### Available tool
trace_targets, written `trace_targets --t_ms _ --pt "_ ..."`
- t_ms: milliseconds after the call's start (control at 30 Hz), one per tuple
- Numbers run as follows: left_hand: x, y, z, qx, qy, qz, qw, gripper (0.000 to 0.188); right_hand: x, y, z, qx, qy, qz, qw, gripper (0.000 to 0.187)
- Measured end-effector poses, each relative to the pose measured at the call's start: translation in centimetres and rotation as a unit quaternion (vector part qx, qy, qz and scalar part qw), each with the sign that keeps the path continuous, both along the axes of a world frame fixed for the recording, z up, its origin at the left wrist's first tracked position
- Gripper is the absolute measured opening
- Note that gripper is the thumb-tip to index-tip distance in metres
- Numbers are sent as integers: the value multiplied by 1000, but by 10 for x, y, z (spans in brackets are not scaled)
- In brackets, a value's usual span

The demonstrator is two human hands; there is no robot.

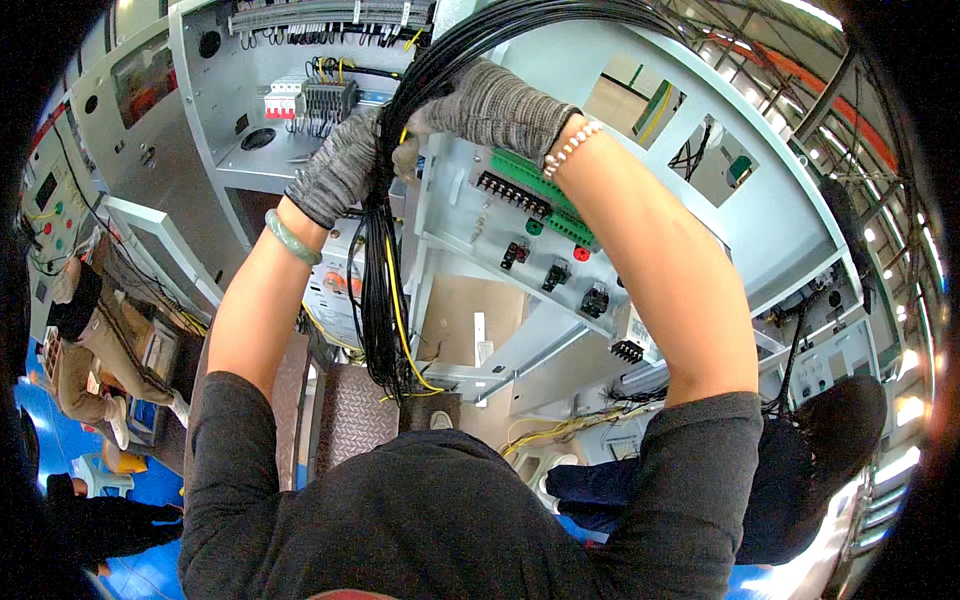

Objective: The person organizes a bundle of black and yellow wires inside an open electrical cabinet. They gather the wires, align them, and secure them with zip ties while standing on a metal platform. The person adjusts the wire bundle repeatedly to ensure neatness.

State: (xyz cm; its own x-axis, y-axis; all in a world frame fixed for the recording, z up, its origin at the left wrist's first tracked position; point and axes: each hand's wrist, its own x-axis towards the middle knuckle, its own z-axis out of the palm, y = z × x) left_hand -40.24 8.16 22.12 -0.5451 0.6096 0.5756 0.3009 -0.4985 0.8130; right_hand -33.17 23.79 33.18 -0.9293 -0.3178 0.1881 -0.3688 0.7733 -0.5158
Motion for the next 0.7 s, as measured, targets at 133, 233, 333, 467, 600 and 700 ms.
trace_targets --t_ms 133,233,333,467,600,700 --pt "2 0 4 0 -115 -52 992 21 -3 1 -5 -38 20 50 998 35" --pt "13 -1 9 -41 -65 16 997 19 -20 11 -12 -4 44 79 996 26" --pt "12 -2 14 -73 -2 81 994 16 -42 10 -10 70 94 167 979 22" --pt "4 -12 13 -72 -76 25 994 11 -27 -5 -5 102 182 186 960 22" --pt "11 -14 22 -113 18 73 991 10 -9 2 10 4 -53 126 991 29" --pt "2 -16 14 -106 108 131 980 19 30 -4 6 -10 -24 42 999 34"
